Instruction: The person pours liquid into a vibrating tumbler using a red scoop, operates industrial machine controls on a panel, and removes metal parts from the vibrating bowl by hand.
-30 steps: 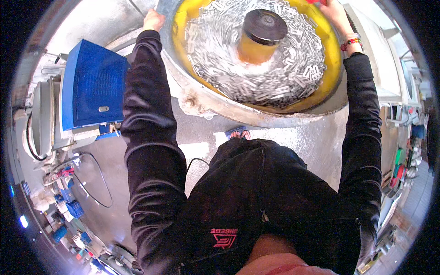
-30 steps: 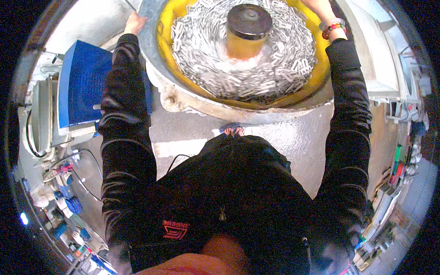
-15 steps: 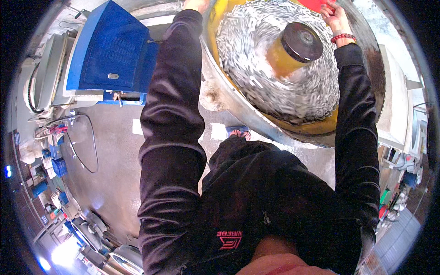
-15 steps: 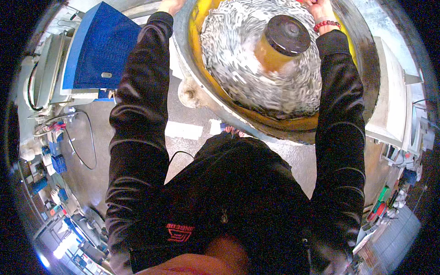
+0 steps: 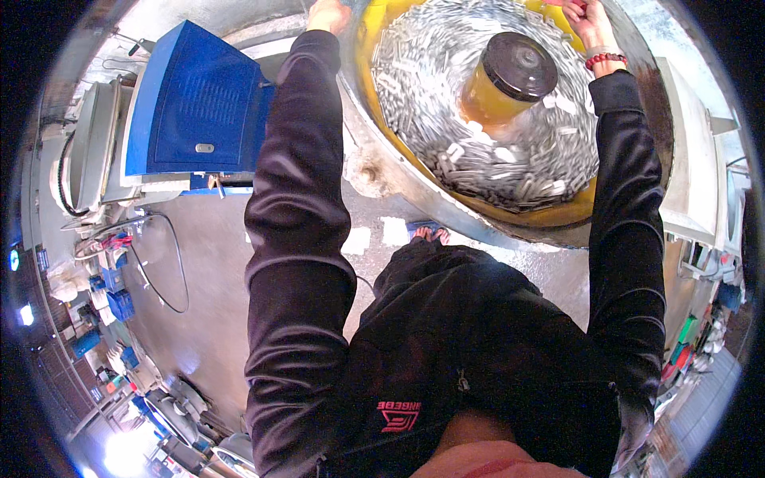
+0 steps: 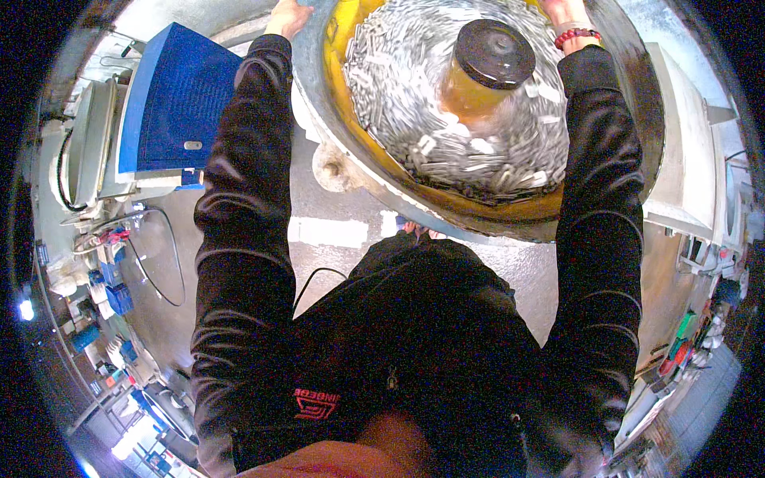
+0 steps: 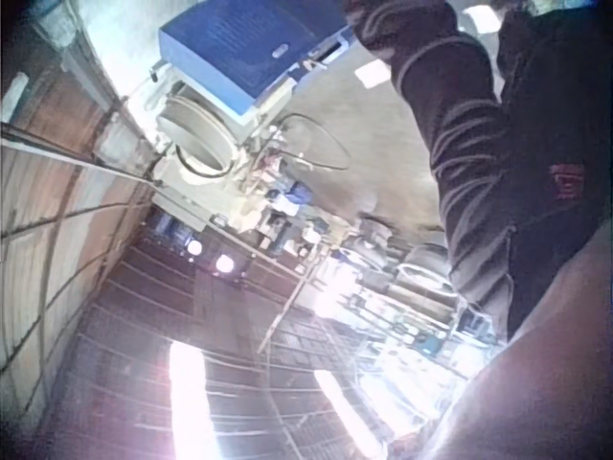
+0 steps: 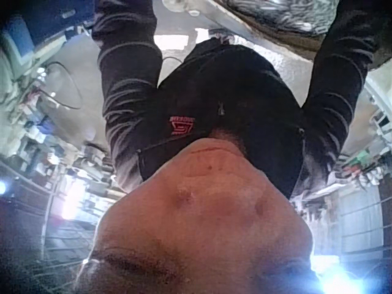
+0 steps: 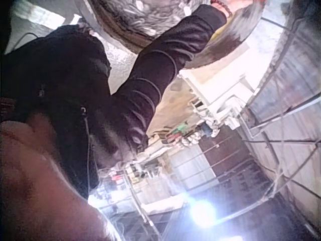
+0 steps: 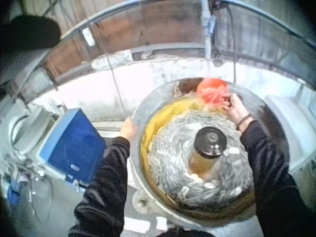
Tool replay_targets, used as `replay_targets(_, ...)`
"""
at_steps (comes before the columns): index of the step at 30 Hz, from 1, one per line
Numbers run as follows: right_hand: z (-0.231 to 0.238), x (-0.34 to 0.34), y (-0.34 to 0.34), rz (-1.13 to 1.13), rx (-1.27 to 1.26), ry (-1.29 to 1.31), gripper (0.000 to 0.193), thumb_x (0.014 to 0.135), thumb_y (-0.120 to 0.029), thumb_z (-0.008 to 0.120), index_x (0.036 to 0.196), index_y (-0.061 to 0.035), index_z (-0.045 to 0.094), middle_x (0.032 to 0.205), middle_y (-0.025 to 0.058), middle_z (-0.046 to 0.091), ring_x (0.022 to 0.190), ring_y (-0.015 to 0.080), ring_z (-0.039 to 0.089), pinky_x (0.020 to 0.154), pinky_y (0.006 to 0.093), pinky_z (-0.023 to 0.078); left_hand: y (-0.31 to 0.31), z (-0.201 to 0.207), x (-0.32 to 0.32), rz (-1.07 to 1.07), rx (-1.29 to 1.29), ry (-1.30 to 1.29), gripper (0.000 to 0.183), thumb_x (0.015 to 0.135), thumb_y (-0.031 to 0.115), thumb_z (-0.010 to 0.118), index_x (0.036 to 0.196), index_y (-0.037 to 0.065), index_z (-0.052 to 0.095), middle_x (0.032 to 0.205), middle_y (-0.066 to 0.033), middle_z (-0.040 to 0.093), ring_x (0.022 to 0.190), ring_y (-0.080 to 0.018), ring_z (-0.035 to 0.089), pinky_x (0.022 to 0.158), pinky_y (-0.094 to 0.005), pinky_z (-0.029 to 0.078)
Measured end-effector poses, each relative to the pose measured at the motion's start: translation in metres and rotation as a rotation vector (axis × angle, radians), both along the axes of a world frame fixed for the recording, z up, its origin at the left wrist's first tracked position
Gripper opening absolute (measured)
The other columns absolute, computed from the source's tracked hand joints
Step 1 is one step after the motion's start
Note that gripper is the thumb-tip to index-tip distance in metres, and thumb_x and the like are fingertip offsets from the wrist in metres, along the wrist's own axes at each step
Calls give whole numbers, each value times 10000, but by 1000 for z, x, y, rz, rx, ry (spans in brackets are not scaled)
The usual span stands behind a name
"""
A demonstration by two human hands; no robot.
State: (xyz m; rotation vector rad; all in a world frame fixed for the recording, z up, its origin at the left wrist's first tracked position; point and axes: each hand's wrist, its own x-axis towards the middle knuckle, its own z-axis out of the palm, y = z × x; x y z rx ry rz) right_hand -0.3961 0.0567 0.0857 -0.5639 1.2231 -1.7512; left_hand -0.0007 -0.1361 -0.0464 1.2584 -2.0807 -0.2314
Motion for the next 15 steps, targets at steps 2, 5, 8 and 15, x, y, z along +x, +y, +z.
replay_targets(2, -3, -13, 15, 51, 142, 311, 86, 700, -68, 453, 663, -19, 514, 531, 27, 461, 395, 89, 361, 340, 204, 269, 8, 11, -15, -27, 56, -2, 425, 667, 149, 544, 1028, -24, 400, 965, -243, 488, 954, -371, 441, 791, -393, 371)
replay_targets(5, -9, -20, 30, -39, 175, 896, 142, 673, -96, 474, 719, -7, 575, 556, 103, 544, 477, 174, 507, 410, 273, 383, 19, 23, -25, -4, 200, -44, 407, 675, 135, 525, 1023, -33, 396, 967, -254, 482, 947, -373, 445, 784, -394, 373)
replay_targets(8, -3, -15, 40, -118, 290, 1869, 203, 636, -125, 513, 814, -51, 579, 727, 195, 567, 645, 331, 548, 587, 409, 433, 8, 13, -5, -106, 4, -58, 377, 679, 105, 500, 1011, -40, 398, 946, -261, 487, 929, -380, 454, 777, -400, 375)
replay_targets(15, -11, -70, 31, -327, -226, 1684, 136, 678, -117, 484, 760, -40, 560, 667, 130, 575, 566, 225, 560, 510, 343, 436, 8, 13, -22, -34, 39, 48, 352, 662, 81, 525, 974, -47, 422, 890, -258, 507, 893, -396, 467, 756, -409, 385)
